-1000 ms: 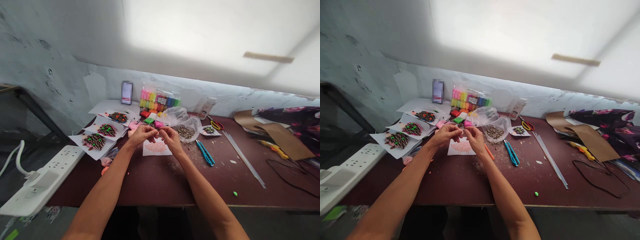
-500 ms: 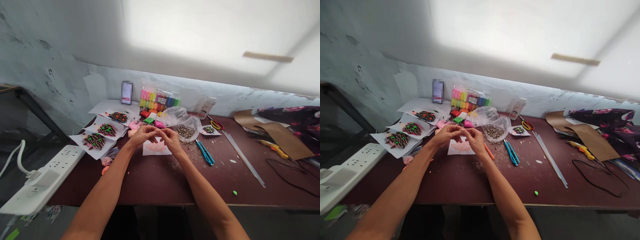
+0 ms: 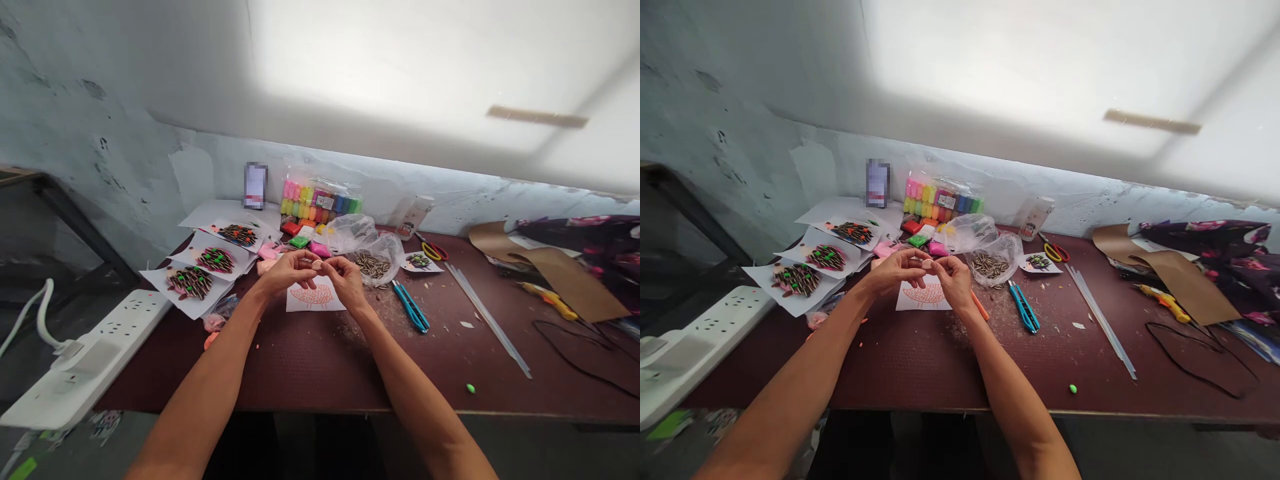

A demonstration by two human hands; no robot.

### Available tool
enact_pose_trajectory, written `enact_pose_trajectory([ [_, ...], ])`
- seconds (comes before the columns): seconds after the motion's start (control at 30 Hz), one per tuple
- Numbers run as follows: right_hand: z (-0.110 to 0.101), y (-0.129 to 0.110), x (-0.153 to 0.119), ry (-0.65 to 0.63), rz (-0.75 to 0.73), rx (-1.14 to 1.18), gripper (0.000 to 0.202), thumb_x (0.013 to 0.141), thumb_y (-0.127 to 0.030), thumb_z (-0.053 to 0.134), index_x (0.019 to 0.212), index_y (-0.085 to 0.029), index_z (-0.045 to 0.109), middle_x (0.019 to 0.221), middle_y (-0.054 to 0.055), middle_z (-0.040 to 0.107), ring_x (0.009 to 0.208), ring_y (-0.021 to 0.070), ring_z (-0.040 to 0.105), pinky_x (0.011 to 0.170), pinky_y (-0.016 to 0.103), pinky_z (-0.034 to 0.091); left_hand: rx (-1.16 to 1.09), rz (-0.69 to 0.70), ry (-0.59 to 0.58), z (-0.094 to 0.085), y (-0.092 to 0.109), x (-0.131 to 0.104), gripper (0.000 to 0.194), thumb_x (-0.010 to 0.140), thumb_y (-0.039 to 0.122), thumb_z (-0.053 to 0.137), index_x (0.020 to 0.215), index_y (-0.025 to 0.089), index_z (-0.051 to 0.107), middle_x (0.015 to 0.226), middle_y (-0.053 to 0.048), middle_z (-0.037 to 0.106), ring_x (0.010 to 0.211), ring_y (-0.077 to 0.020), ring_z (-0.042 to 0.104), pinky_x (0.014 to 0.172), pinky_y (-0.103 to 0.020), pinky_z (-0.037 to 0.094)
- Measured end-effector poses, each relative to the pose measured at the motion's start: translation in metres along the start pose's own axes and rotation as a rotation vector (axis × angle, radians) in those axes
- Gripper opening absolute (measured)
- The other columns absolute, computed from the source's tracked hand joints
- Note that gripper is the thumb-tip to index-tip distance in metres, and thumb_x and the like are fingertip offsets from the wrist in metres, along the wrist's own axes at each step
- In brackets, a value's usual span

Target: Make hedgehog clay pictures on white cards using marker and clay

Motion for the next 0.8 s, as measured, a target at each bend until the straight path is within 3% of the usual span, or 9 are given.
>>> enact_pose_trajectory([
  [0.2, -0.0029, -0.0051, -0.0004, -0.002, -0.057, -0.118, 0.031, 0.080, -0.047, 0.065, 0.071, -0.018, 0.067, 0.067, 0.002, 0.065, 0.062, 0.0145, 0.055, 0.059, 0.026, 0.043, 0.077, -0.034, 0.064, -0.0006, -0.0011, -0.0002, 0.053, 0.063, 0.061, 0.077, 0.080, 0.012, 0.066, 0.076, -0.006, 0.072, 0.052, -0.0094, 0.061, 0.050, -0.021, 0.047],
  [0.3, -0.0022, -0.0052, -0.0002, -0.022, -0.031, -0.117, 0.038, 0.086, -0.051, 0.056, 0.077, -0.017, 0.069, 0.066, 0.002, 0.064, 0.061, 0.0144, 0.055, 0.058, 0.026, 0.043, 0.093, -0.029, 0.081, -0.0018, -0.0024, 0.0003, 0.055, 0.061, 0.063, 0.076, 0.081, 0.012, 0.068, 0.075, -0.006, 0.072, 0.051, -0.0093, 0.060, 0.049, -0.021, 0.045],
  [0.4, -0.0008, -0.0035, -0.0001, -0.046, -0.016, -0.089, 0.037, 0.084, -0.052, 0.059, 0.086, -0.017, 0.071, 0.073, 0.004, 0.068, 0.064, 0.0150, 0.058, 0.059, 0.026, 0.044, 0.104, -0.047, 0.068, -0.0027, -0.0025, 0.0002, 0.055, 0.061, 0.063, 0.076, 0.080, 0.012, 0.068, 0.075, -0.006, 0.073, 0.051, -0.0095, 0.061, 0.049, -0.021, 0.045],
  [0.63, -0.0023, -0.0015, 0.0004, -0.029, -0.027, -0.127, 0.029, 0.080, -0.045, 0.065, 0.074, -0.017, 0.069, 0.072, 0.004, 0.069, 0.066, 0.0157, 0.059, 0.062, 0.026, 0.045, 0.062, -0.028, 0.072, -0.0013, 0.0001, -0.0007, 0.053, 0.058, 0.052, 0.083, 0.091, 0.014, 0.068, 0.076, -0.003, 0.071, 0.053, -0.0107, 0.062, 0.051, -0.022, 0.049],
  [0.8, -0.0018, -0.0043, -0.0012, -0.010, -0.072, -0.251, 0.027, 0.083, -0.042, 0.060, 0.076, -0.018, 0.070, 0.074, 0.004, 0.070, 0.068, 0.0161, 0.059, 0.065, 0.028, 0.046, 0.065, 0.018, 0.132, -0.0042, -0.0030, 0.0018, 0.047, 0.063, 0.054, 0.079, 0.082, 0.012, 0.067, 0.072, -0.004, 0.070, 0.052, -0.0098, 0.060, 0.050, -0.023, 0.049],
])
Point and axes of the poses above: each hand's wrist, its own x-axis towards the middle knuckle, its own z-axis out of the palm, y = z × x, the point moved 1 cm from there along x, towards the middle knuckle
